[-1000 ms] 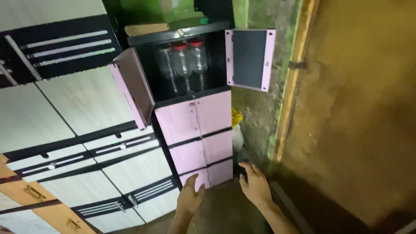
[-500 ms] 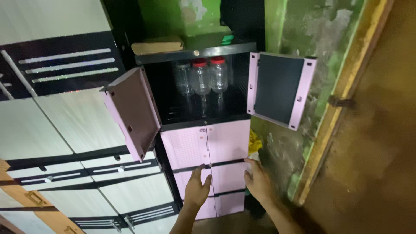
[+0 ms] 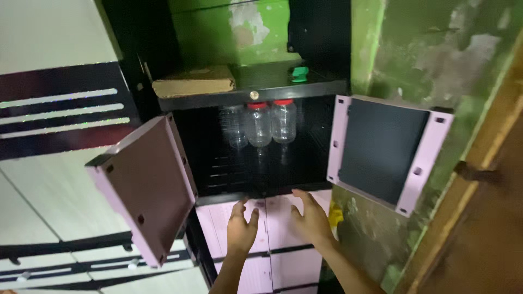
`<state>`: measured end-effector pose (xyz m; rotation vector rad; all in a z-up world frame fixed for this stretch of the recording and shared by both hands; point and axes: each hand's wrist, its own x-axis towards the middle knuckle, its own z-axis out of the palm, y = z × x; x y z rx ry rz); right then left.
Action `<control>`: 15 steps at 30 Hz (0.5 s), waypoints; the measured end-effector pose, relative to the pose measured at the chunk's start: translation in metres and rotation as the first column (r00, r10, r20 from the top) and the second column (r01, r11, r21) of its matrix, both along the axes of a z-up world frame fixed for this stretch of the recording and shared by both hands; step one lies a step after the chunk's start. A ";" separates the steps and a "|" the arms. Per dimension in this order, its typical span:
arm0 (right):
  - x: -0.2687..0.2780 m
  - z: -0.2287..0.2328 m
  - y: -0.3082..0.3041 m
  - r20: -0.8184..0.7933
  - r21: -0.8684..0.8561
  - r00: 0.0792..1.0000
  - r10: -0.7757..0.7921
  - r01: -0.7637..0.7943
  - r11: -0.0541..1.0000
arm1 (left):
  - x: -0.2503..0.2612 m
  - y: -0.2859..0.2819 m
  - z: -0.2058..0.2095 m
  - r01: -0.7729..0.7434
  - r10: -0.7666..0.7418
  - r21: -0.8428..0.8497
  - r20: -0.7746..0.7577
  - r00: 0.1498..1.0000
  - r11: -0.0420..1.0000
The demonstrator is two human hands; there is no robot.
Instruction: The person removes multiple plastic containers and jars from a pink cabinet, places them on a TV stand, and separates the lids from the containers. The person handles each container one at a time, opening lids and arranging them in rows on the stand.
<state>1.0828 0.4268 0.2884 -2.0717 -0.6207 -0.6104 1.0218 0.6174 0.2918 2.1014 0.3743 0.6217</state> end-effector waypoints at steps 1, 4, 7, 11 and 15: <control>0.016 0.002 0.010 -0.024 -0.004 1.000 0.005 -0.005 1.000 | 0.014 0.009 0.000 -0.003 -0.001 0.046 0.090 0.996 0.999; 0.061 0.014 0.041 -0.174 0.011 0.985 0.012 -0.010 1.000 | 0.055 0.036 0.004 -0.013 -0.006 0.074 0.258 0.966 0.997; 0.102 0.018 0.065 -0.355 0.063 0.935 0.018 0.004 0.998 | 0.095 0.057 0.007 -0.003 0.014 -0.044 0.252 0.968 0.999; 0.165 0.012 0.100 -0.167 0.134 0.982 0.089 -0.066 0.989 | 0.141 0.078 0.010 -0.049 0.044 0.007 0.297 0.954 0.999; 0.228 -0.010 0.136 -0.205 0.136 0.972 0.118 -0.091 0.987 | 0.179 0.093 0.008 -0.029 0.049 -0.068 0.303 0.952 0.997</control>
